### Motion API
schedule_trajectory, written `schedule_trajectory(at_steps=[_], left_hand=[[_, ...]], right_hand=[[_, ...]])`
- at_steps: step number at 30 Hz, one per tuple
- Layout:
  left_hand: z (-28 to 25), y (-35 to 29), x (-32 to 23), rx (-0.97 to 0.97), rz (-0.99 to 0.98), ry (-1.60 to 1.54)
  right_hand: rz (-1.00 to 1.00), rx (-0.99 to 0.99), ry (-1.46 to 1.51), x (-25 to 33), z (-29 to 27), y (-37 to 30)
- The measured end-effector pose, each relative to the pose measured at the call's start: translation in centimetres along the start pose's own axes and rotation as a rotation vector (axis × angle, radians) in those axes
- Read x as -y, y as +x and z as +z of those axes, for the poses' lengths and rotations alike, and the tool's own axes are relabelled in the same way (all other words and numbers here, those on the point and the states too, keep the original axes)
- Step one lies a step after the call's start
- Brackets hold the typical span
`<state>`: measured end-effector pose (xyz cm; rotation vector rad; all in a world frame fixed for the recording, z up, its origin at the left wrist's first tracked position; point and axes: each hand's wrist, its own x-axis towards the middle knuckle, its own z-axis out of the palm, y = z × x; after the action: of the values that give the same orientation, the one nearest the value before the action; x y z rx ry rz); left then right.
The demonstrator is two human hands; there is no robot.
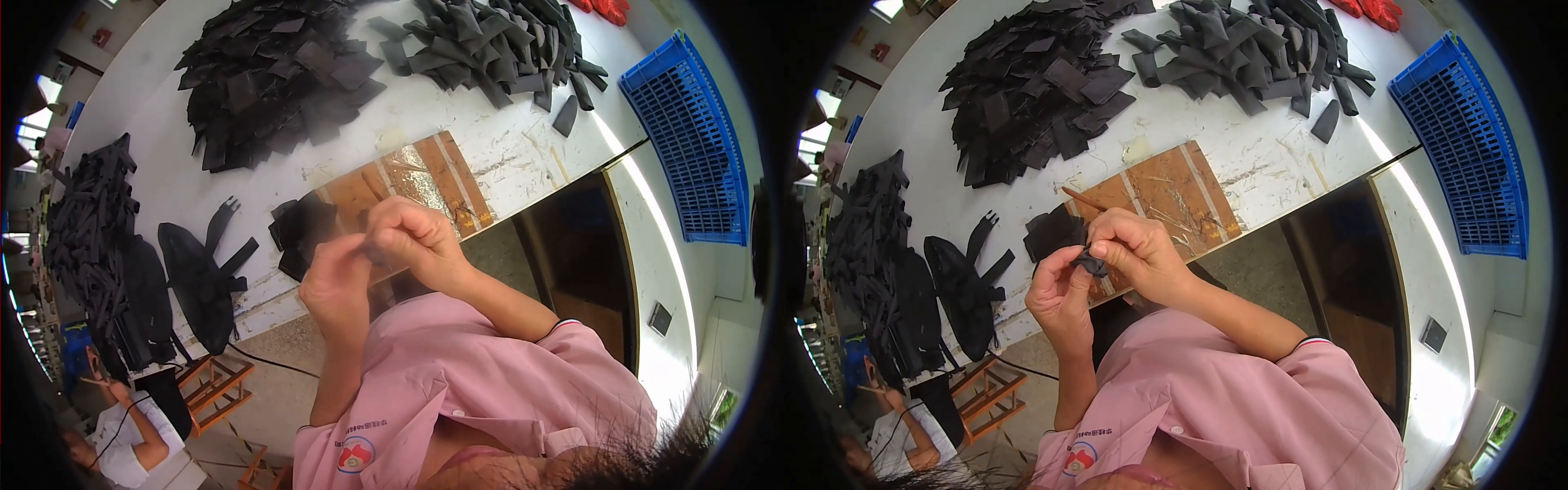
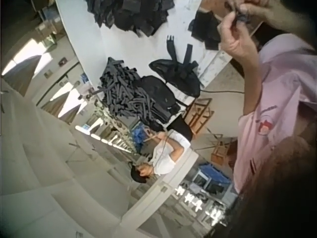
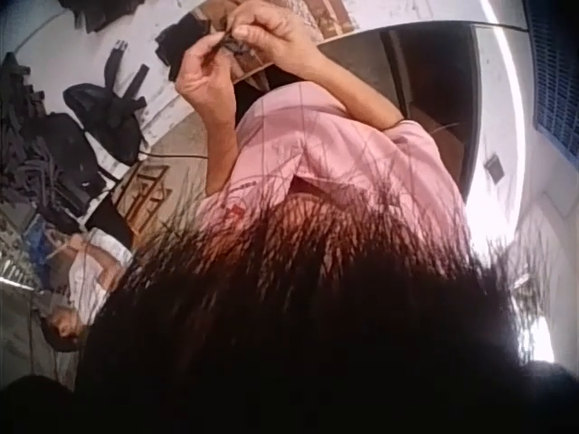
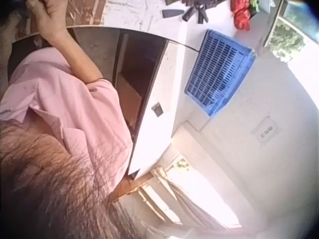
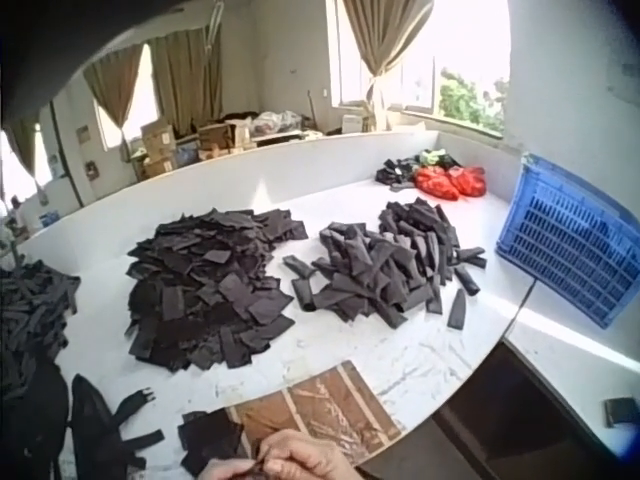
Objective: Assembling small black components by applying adhesive and folding them at a workshop table.
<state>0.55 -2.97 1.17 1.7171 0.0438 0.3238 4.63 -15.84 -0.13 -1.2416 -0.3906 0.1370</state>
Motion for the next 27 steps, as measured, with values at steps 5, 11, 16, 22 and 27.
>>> schedule_trajectory(at_steps=[5,11,16,22,27], left_hand=[[0.1,1.4,-1.5,-0.034,0.077,-0.080],[-0.5,4.5,-6.3,0.374,-0.340,-1.149],[0.0,7.0,-4.7,0.616,-0.474,-1.628],[0.7,5.6,1.9,0.368,-0.663,-1.435],[0.9,7.2,-0.9,0.258,-0.780,-1.689]], right_hand=[[-0.266,-0.042,-0.465,3.0,0.6,1.0],[0.073,-0.011,-0.153,7.4,0.4,3.7],[0.391,0.069,0.052,7.7,-1.2,6.3],[0.536,0.062,0.355,1.6,-3.3,4.9],[0.411,0.231,0.206,3.1,-3.0,7.2]])
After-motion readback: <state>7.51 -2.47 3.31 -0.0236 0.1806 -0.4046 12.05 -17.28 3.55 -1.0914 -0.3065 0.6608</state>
